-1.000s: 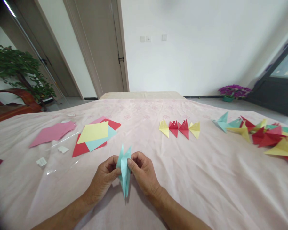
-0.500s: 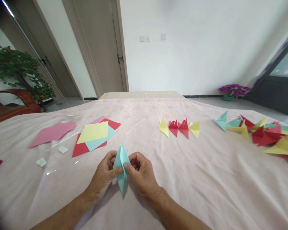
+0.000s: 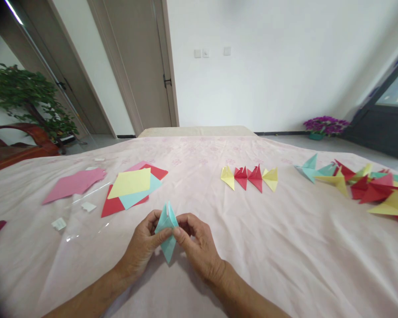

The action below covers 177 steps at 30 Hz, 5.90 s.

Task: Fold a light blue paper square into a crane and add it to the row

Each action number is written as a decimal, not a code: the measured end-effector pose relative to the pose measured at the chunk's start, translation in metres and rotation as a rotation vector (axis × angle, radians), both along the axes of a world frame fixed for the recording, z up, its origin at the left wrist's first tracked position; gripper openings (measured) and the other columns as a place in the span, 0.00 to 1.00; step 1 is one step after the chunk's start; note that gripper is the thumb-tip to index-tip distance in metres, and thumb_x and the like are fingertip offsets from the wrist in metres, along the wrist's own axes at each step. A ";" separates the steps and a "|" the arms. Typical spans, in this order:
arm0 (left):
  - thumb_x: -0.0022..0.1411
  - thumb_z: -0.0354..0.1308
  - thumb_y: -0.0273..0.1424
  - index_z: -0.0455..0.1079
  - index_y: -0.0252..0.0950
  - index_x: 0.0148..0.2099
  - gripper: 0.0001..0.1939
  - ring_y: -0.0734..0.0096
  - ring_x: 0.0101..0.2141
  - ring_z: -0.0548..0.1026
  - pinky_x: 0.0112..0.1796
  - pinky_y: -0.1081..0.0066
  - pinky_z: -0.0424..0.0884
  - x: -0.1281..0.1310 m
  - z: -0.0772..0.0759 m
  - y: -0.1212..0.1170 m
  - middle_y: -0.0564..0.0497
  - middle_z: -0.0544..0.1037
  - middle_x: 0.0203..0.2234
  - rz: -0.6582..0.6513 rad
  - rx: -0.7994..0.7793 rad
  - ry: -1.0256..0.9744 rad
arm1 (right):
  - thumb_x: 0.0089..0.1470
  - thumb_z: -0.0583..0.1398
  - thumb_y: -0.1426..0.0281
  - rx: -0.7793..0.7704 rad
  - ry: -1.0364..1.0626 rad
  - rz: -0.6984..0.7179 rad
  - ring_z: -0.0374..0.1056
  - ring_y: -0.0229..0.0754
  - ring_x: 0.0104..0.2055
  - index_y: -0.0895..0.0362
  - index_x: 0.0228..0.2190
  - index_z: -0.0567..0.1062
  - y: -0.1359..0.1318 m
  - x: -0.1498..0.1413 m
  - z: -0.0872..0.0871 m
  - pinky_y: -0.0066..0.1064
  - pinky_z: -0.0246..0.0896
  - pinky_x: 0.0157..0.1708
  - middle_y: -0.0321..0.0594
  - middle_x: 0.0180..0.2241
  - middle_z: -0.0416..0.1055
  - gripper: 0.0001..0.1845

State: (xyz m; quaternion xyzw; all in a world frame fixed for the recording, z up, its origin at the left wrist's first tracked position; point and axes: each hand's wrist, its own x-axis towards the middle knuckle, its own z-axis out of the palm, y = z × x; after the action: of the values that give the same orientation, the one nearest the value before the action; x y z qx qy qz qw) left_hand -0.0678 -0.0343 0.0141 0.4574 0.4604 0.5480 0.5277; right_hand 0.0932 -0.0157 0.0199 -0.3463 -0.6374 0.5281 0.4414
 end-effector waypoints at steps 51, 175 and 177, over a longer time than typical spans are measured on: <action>0.55 0.65 0.41 0.65 0.35 0.26 0.18 0.76 0.24 0.61 0.28 0.76 0.60 -0.003 0.002 -0.002 0.57 0.64 0.20 -0.007 0.020 0.093 | 0.43 0.70 0.59 -0.223 0.214 -0.055 0.59 0.33 0.22 0.59 0.26 0.75 0.009 -0.008 -0.012 0.25 0.55 0.23 0.32 0.20 0.68 0.17; 0.51 0.69 0.42 0.74 0.32 0.42 0.21 0.80 0.22 0.58 0.24 0.78 0.53 -0.004 0.002 -0.002 0.55 0.67 0.22 -0.409 -0.285 -0.104 | 0.51 0.63 0.67 0.007 -0.010 -0.053 0.70 0.36 0.23 0.59 0.27 0.73 0.010 0.016 0.022 0.26 0.66 0.24 0.37 0.21 0.73 0.08; 0.51 0.69 0.42 0.74 0.32 0.41 0.21 0.80 0.22 0.57 0.24 0.78 0.52 -0.002 0.002 -0.001 0.56 0.66 0.22 -0.394 -0.286 -0.104 | 0.51 0.64 0.67 -0.032 0.031 -0.073 0.70 0.36 0.22 0.58 0.27 0.74 0.011 0.015 0.019 0.26 0.66 0.23 0.36 0.20 0.73 0.08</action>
State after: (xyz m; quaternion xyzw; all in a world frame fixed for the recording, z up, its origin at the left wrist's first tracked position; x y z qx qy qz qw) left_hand -0.0698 -0.0357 0.0161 0.4302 0.4076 0.3867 0.7066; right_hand 0.1082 -0.0049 0.0391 -0.3683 -0.6088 0.5273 0.4645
